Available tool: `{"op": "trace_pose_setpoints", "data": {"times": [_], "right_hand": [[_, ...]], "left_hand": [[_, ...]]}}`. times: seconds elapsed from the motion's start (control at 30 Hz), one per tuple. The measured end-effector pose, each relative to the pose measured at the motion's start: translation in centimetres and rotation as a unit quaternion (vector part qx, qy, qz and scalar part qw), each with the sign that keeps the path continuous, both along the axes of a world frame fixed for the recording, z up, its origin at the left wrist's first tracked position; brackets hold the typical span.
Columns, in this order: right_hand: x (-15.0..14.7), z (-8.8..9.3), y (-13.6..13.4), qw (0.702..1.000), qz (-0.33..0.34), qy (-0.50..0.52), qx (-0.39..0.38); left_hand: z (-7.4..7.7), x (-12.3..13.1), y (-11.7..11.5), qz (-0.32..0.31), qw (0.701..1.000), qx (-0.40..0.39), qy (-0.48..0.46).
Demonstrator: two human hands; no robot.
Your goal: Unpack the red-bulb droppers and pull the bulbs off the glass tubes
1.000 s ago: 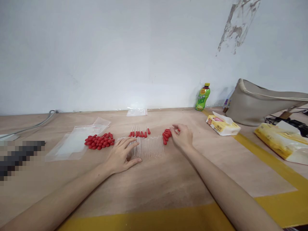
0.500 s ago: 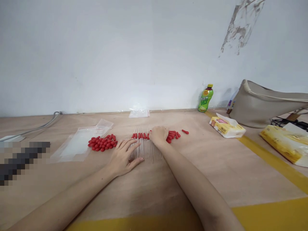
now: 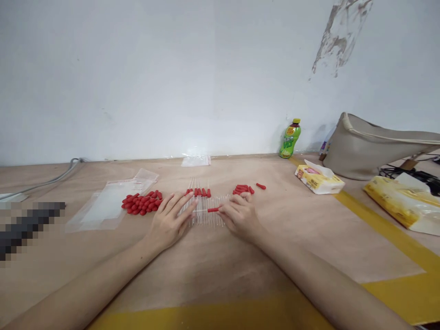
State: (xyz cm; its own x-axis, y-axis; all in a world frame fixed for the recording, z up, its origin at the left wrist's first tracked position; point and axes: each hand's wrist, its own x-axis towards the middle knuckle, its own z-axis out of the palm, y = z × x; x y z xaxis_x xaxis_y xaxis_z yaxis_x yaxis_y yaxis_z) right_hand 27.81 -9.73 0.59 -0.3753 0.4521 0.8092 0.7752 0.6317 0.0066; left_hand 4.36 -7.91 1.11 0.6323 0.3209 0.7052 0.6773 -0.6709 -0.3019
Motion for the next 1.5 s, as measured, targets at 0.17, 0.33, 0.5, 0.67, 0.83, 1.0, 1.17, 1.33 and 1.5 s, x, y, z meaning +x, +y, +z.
{"op": "trace_pose_setpoints", "data": {"times": [0.17, 0.33, 0.5, 0.67, 0.83, 1.0, 1.17, 1.33, 1.5], "right_hand": [[-0.4, -0.5, -1.2, 1.000, 0.013, 0.019, 0.005], [-1.4, -0.2, -0.8, 0.999, 0.016, -0.028, -0.008], [-1.7, -0.9, -0.8, 0.997, 0.043, -0.067, 0.008], [-1.2, -1.2, -1.1, 0.993, 0.054, -0.079, 0.076], [-0.7, -1.2, -0.9, 0.987, 0.041, -0.099, 0.116], [-0.1, -1.4, -0.8, 0.982, 0.040, -0.120, 0.143], [-0.4, -1.0, -1.2, 0.983, 0.048, -0.106, 0.143], [-1.5, -0.6, -1.5, 0.994, 0.056, -0.085, 0.048], [-1.8, -0.8, -1.3, 0.993, 0.065, -0.072, 0.069]], "left_hand": [[-0.2, 0.3, -0.4, -0.066, 0.997, 0.018, 0.037], [-0.3, 0.8, -0.6, -0.088, 0.996, 0.009, 0.021], [-0.8, 0.8, -0.9, -0.123, 0.992, -0.017, 0.020], [-1.2, 0.5, -1.1, -0.163, 0.985, -0.050, 0.007], [-1.0, 0.4, -1.0, -0.174, 0.983, -0.065, 0.003], [-1.0, 0.4, -0.9, -0.186, 0.980, -0.077, -0.003], [-1.3, 0.3, -0.8, -0.193, 0.977, -0.092, -0.012], [-1.2, 0.2, -0.6, -0.192, 0.977, -0.088, -0.021], [-1.1, 0.2, -0.6, -0.198, 0.977, -0.077, -0.009]]}}
